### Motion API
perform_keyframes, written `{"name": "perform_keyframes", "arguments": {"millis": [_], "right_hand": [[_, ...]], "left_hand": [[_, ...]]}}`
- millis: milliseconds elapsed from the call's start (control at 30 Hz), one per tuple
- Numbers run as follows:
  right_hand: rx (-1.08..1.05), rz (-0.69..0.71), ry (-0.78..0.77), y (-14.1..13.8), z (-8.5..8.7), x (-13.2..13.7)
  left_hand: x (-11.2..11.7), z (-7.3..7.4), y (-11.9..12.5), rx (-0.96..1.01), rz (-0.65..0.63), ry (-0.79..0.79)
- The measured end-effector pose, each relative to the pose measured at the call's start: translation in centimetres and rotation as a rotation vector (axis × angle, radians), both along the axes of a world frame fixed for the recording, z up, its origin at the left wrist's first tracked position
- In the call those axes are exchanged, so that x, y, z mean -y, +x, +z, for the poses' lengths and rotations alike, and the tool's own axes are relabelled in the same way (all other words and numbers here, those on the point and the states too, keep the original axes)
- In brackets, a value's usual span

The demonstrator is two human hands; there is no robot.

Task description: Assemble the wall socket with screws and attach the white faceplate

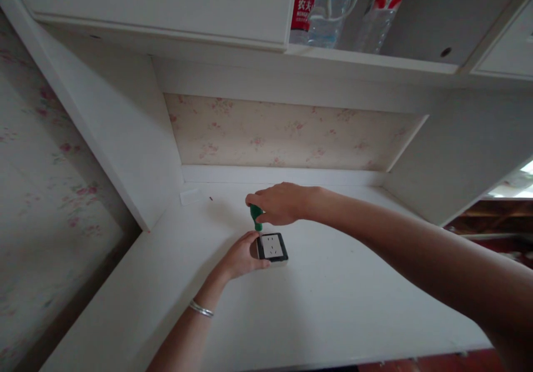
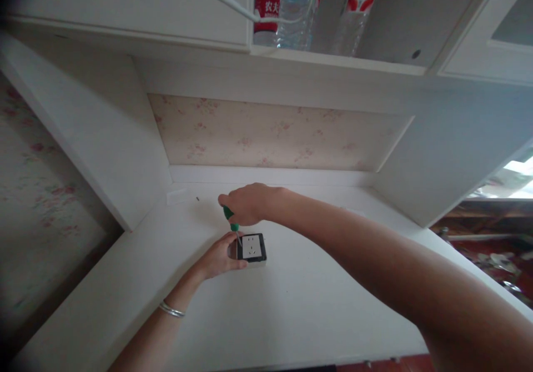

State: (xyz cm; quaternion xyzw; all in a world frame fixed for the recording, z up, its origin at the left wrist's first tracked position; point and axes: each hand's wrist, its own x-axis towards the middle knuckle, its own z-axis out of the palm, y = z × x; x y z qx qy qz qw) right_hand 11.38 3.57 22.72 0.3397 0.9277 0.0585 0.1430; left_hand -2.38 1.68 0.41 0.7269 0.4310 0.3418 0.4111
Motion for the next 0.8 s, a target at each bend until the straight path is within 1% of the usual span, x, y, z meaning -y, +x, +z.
{"name": "perform_keyframes", "arguments": {"millis": [67,133,200,300,400,433,500,567,633,733,800], "right_hand": [[0.01,0.011,0.027,0.2,-0.1,-0.2],[0.027,-0.027,0.092,0.2,-0.2,-0.4],[0.042,-0.085,0.12,0.1,-0.1,-0.4],[0.059,-0.132,0.06,0.3,0.3,-0.2],[0.058,-0.071,-0.041,0.7,0.6,0.3],[0.057,-0.048,-0.048,0.7,0.6,0.4],[0.061,-0.031,-0.004,0.6,0.4,0.6],[0.065,-0.066,0.064,0.4,0.2,0.6],[0.08,-0.113,0.094,0.2,0.2,0.6],[0.082,-0.145,0.062,0.4,0.3,0.7],[0.058,-0.106,0.004,0.7,0.4,0.7]], "left_hand": [[0.0,0.0,-0.1,-0.007,0.006,0.017],[-0.1,-0.1,-0.1,-0.013,0.007,0.039],[-0.1,-0.2,-0.2,-0.013,0.006,0.049],[-0.2,-0.3,-0.2,-0.015,0.012,0.045],[-0.2,-0.4,-0.2,-0.023,0.008,0.038],[-0.2,-0.4,-0.2,-0.023,0.004,0.039],[-0.3,-0.4,-0.2,-0.022,-0.002,0.045],[-0.3,-0.5,-0.3,-0.02,-0.002,0.05],[-0.3,-0.6,-0.2,-0.015,0.0,0.05],[-0.3,-0.7,-0.2,-0.007,-0.005,0.043],[-0.4,-0.8,-0.2,0.001,-0.015,0.04]]}}
